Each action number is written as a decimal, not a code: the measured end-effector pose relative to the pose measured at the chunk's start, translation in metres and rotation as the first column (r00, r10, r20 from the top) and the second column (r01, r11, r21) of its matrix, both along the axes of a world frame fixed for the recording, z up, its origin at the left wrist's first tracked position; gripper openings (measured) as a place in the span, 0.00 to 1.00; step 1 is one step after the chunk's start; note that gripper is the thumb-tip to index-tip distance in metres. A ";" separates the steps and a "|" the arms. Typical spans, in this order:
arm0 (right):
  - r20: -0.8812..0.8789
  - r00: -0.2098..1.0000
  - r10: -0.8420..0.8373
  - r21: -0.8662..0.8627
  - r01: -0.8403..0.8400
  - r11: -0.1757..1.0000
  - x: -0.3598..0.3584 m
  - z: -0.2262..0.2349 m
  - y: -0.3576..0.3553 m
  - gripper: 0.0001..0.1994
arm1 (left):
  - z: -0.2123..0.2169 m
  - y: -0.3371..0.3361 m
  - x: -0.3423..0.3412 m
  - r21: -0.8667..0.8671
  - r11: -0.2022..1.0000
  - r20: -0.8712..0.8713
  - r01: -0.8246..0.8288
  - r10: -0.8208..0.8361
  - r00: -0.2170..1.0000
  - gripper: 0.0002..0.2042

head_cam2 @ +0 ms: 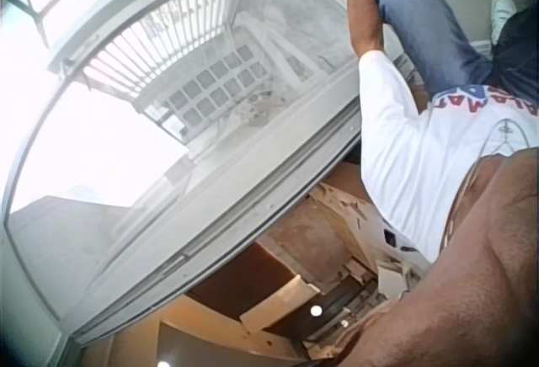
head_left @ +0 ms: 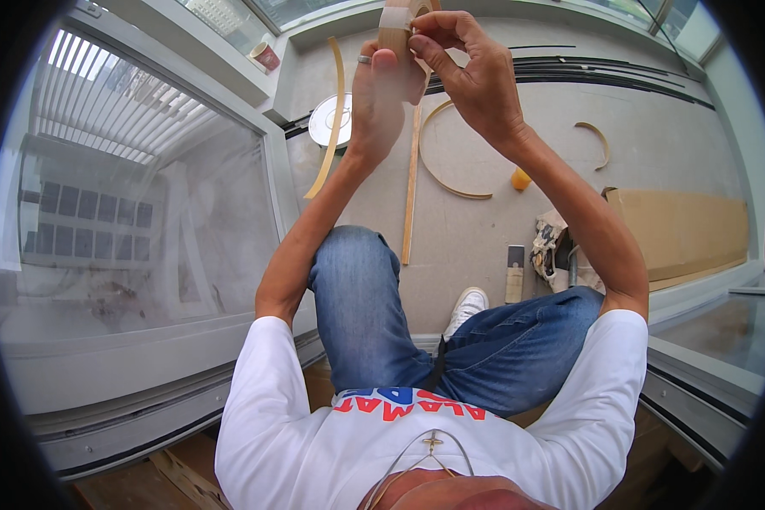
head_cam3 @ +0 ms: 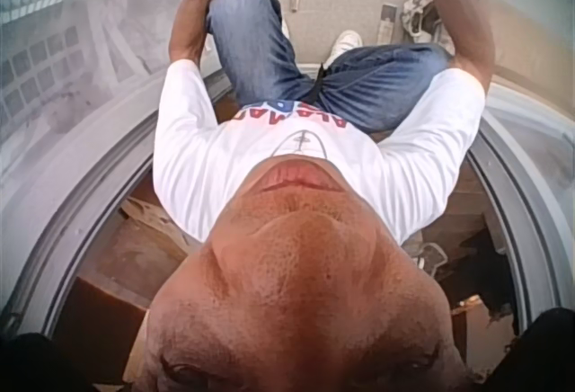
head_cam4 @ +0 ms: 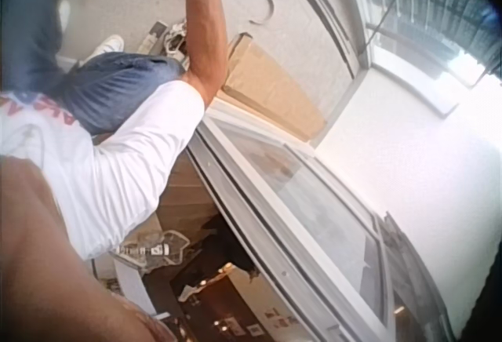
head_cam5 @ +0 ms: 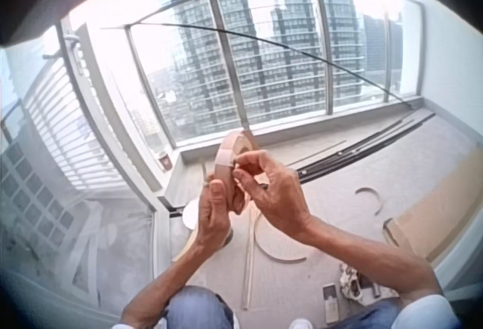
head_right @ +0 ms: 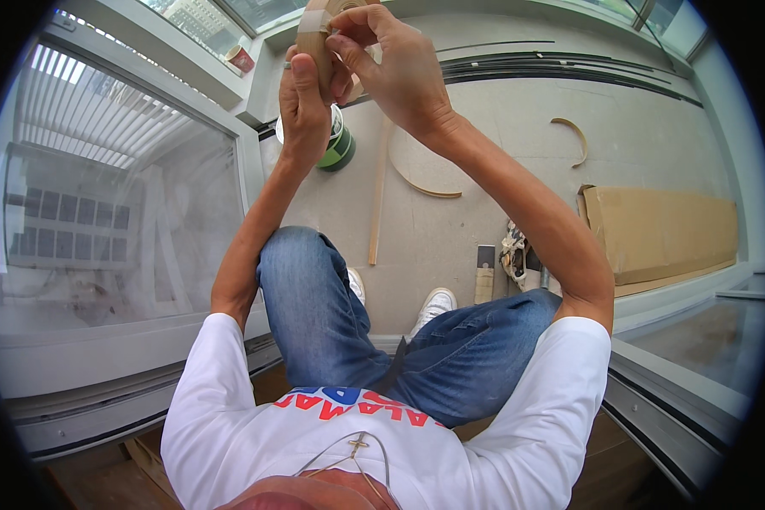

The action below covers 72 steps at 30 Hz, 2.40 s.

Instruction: The person sits on the floor and assembles curved wooden pieces by applying adhesive tape to their edges. They use scissors to cut the tape and press the pieces together, handling several curved components and a roll of tape.

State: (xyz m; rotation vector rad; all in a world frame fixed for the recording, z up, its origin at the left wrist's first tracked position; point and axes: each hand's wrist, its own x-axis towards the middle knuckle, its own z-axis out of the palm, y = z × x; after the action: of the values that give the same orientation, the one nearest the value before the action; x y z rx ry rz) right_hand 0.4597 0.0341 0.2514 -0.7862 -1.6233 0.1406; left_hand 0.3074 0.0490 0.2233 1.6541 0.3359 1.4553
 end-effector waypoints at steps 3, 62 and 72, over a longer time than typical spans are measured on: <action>0.139 0.988 -0.062 0.014 0.061 0.998 0.009 0.002 -0.002 0.13 | 0.002 -0.002 0.001 0.032 0.999 -0.058 -0.044 0.046 0.997 0.19; -0.420 0.881 0.217 -0.207 -0.326 0.923 -0.006 0.023 -0.014 0.11 | 0.003 -0.005 0.003 -0.026 0.997 0.069 0.067 -0.065 0.996 0.24; 0.094 0.987 -0.134 0.126 0.121 0.985 0.006 0.036 -0.017 0.09 | 0.007 -0.018 0.001 0.011 0.994 -0.071 -0.109 0.109 0.991 0.23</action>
State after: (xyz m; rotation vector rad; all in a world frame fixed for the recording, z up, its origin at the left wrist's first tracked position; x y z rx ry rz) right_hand 0.4655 0.0172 0.2873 -0.8128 -1.6554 -0.0892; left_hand 0.3089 0.0314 0.2298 1.7191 0.4683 1.4813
